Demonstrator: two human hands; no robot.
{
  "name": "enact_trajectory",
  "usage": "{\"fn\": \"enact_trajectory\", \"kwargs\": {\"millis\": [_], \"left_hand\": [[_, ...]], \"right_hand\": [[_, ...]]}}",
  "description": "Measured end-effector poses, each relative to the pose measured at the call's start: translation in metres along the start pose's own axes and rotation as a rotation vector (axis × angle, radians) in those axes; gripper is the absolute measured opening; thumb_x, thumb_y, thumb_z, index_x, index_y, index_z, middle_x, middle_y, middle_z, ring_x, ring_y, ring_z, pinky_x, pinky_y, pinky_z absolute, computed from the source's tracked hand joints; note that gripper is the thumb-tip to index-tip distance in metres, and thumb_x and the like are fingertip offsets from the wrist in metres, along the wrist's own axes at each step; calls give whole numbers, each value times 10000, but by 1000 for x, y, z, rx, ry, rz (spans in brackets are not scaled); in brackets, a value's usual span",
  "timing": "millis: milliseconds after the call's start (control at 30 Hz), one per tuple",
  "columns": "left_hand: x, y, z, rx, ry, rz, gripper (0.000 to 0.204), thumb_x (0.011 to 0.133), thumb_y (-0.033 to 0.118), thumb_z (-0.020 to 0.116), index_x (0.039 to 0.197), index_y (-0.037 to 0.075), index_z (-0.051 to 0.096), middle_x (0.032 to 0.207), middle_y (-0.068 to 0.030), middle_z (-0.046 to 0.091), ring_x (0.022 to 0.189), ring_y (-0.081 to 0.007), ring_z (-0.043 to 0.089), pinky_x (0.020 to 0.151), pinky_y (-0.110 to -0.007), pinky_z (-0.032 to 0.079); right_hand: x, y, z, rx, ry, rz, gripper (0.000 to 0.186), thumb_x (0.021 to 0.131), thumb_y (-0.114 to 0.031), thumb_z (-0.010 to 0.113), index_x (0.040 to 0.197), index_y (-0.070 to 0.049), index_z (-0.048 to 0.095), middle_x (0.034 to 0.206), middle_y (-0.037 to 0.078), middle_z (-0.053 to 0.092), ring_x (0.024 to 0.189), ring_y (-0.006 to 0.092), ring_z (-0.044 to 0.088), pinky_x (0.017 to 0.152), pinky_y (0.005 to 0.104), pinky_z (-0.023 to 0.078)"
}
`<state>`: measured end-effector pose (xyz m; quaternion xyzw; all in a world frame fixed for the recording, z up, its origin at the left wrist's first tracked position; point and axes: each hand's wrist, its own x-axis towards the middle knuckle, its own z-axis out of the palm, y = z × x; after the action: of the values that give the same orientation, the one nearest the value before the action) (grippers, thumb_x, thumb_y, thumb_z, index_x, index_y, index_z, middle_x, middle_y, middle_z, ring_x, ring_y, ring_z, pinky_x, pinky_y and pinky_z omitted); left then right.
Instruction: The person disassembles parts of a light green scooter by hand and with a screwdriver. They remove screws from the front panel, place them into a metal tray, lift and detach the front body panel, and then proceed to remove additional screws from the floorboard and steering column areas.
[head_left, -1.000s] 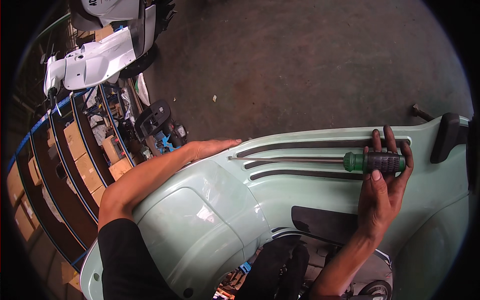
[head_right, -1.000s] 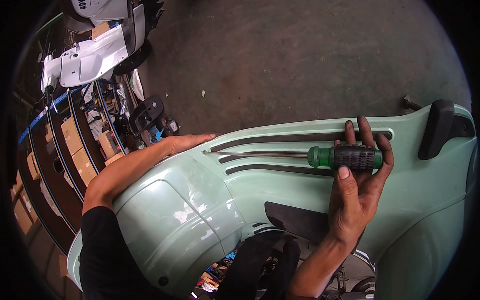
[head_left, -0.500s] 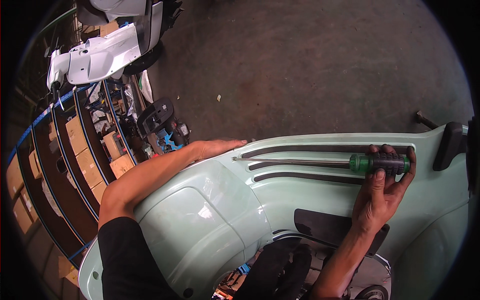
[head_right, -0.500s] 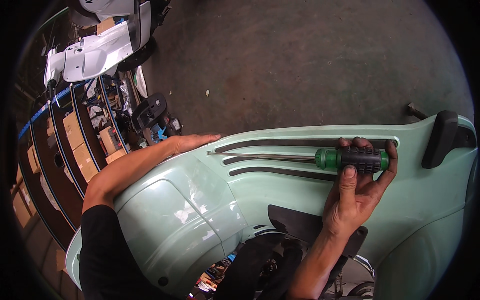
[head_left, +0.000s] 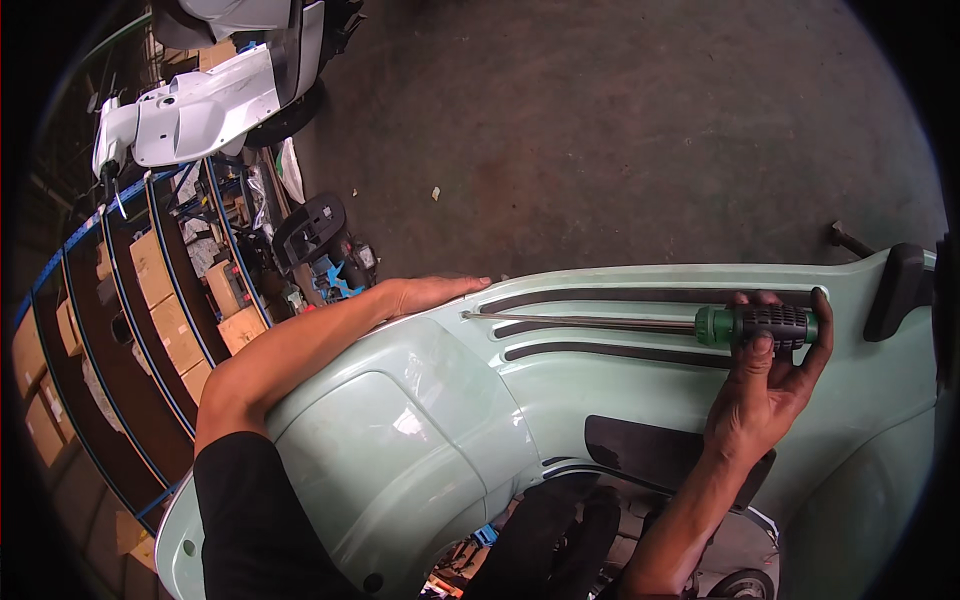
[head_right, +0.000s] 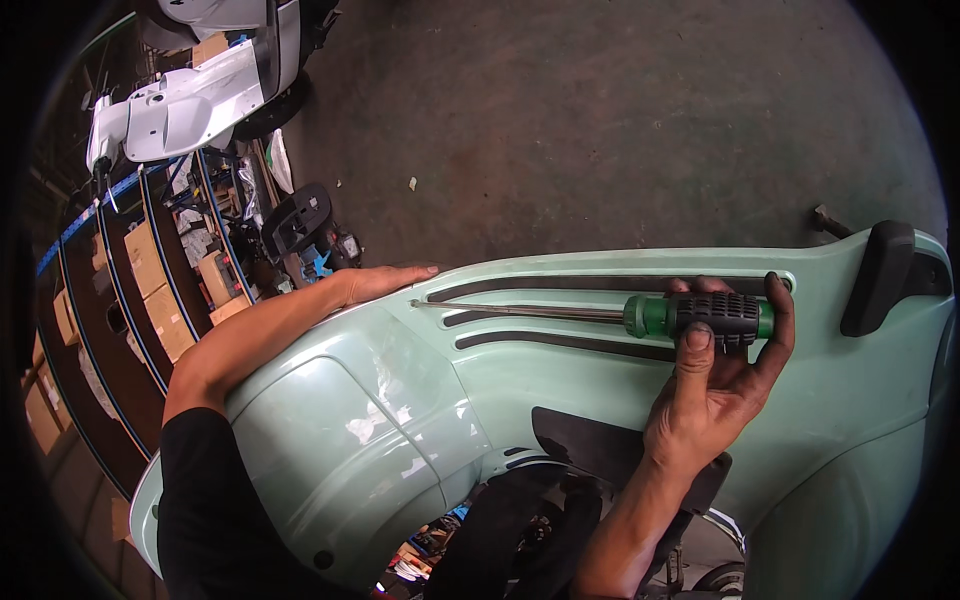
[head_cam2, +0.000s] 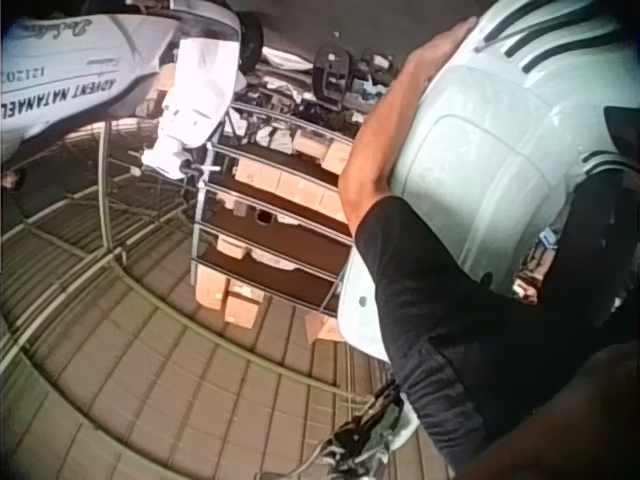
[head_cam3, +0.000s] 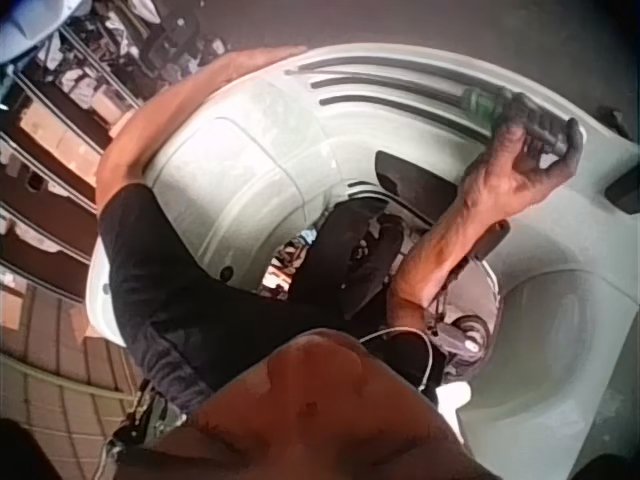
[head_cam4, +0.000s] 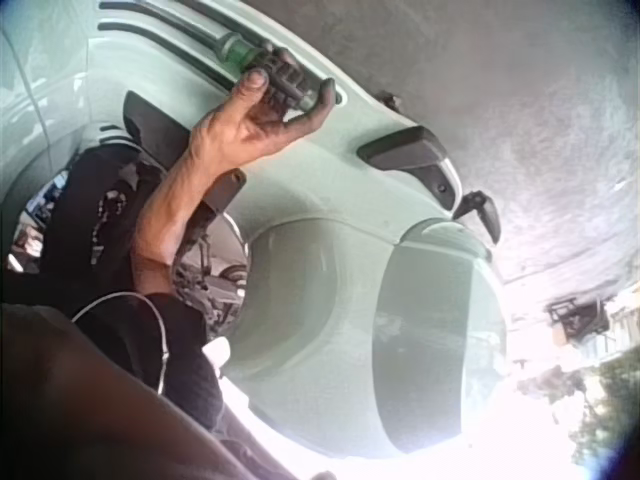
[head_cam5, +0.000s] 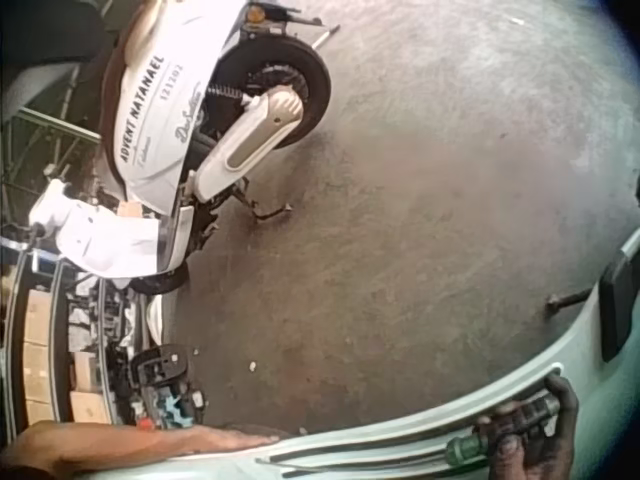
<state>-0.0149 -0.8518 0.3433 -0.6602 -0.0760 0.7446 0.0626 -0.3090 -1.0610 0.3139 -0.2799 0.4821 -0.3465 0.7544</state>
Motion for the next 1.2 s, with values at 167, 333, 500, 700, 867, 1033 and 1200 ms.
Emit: {"fn": "enact_trajectory", "kwargs": {"millis": [167,333,500,700,867,1033,1200], "left_hand": [[11,-26,-4,-72,4,6,740,948,611,384,1469,86,353,1508,-121,341,1366,-240,342,1103,-371,320],[11,-31,-20,-331,-261,-186,734,961,598,373,1520,147,223,1563,-84,222,1405,-194,268,1122,-370,305],[14,-57,-25,-265,-184,-86,748,954,617,372,1526,169,197,1567,-35,225,1390,-189,291,1123,-375,301],[12,-42,-13,-325,-106,-91,639,968,563,383,1471,170,368,1511,-41,346,1350,-180,336,1101,-351,303],[18,-49,-16,-310,-109,-70,618,969,546,397,1455,164,394,1497,-43,366,1326,-180,367,1085,-350,322],[21,-51,-17,-317,-109,-43,598,970,529,410,1438,158,419,1484,-46,385,1302,-181,397,1070,-350,341],[27,-67,-23,-338,-117,-12,578,971,512,423,1422,152,445,1470,-49,405,1278,-181,427,1054,-349,360]], "right_hand": [[5,-7,-4,-331,101,57,461,861,-87,708,1269,-39,498,1064,121,602,900,197,621,845,336,518],[36,-40,-28,-953,-349,-207,438,821,-69,702,1218,-33,521,1091,113,493,868,229,595,778,331,507],[35,-53,-14,-1118,-539,-223,423,808,-99,708,1187,-19,540,1049,149,508,821,269,602,723,381,496],[41,-52,-12,-1191,-395,186,406,807,-217,732,1097,0,547,1056,160,519,813,290,605,716,400,479],[21,-40,-8,-1409,-467,-477,385,768,-270,750,1078,-105,592,1083,146,516,872,304,567,755,423,483],[28,-37,-8,-1573,-404,-397,302,814,-352,696,992,-120,618,946,112,567,822,299,586,670,427,478],[33,-36,-10,-1748,-432,-127,227,919,-268,630,904,-42,619,667,111,550,582,272,568,533,406,443]]}}
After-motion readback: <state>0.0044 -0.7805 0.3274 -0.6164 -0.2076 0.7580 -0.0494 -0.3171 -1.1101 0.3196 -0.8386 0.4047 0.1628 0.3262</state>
